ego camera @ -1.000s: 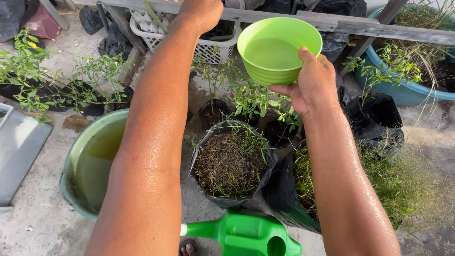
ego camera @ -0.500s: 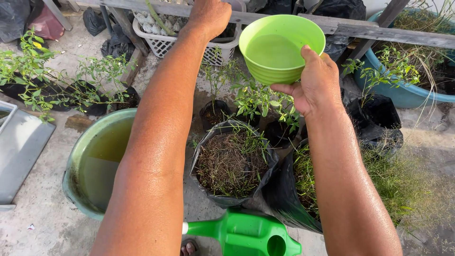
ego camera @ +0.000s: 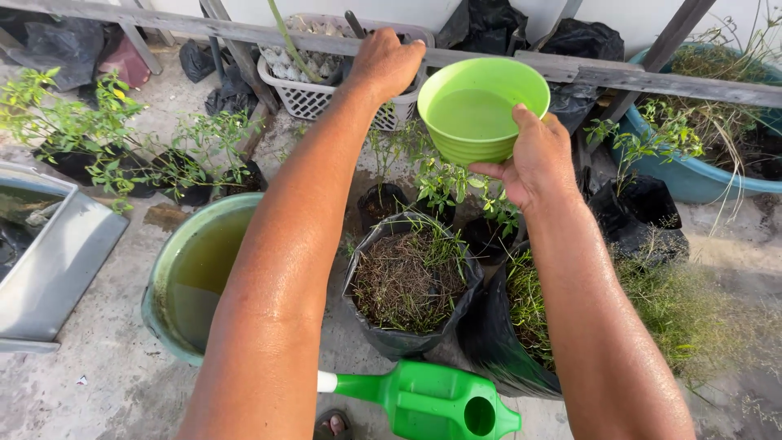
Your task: Watering plants in polybags using a bowl to scoop water from a bucket.
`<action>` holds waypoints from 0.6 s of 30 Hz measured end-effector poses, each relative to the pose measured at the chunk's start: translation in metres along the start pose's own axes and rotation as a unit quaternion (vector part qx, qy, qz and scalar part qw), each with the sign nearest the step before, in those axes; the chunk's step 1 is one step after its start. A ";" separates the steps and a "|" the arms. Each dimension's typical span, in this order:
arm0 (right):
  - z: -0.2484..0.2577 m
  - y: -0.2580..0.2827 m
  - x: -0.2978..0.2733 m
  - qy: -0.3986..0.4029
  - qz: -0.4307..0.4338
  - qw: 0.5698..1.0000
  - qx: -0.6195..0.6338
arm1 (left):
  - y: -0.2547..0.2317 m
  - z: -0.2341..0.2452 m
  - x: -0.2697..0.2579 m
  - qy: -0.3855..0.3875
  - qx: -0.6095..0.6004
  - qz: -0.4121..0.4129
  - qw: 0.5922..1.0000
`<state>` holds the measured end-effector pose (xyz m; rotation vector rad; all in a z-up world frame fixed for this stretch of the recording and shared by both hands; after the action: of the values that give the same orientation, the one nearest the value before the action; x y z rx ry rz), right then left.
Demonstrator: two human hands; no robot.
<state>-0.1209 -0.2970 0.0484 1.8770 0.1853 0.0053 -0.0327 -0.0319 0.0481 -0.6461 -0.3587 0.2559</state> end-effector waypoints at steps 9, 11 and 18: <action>-0.004 0.013 -0.039 0.015 -0.043 0.999 0.029 | -0.077 0.059 -0.074 -0.016 -0.033 0.001 0.999; -0.006 0.017 -0.047 0.013 -0.054 0.997 0.045 | -0.088 0.064 -0.080 0.037 0.036 -0.014 0.999; -0.016 0.035 -0.076 0.014 -0.051 0.996 0.070 | -0.132 0.103 -0.116 0.109 0.038 0.009 0.993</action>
<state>-0.1930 -0.3025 0.0937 2.0059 0.3071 -0.0529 -0.1639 -0.1179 0.1789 -0.5955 -0.1327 0.2120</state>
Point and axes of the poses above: each hand's wrist, its own x-axis towards the middle knuckle, its own z-axis out of the back of the hand, y = z × x, the point moved 4 cm from there along x, towards the middle knuckle, and after that the axes turned 4 degrees about z, right-handed, at the moved point
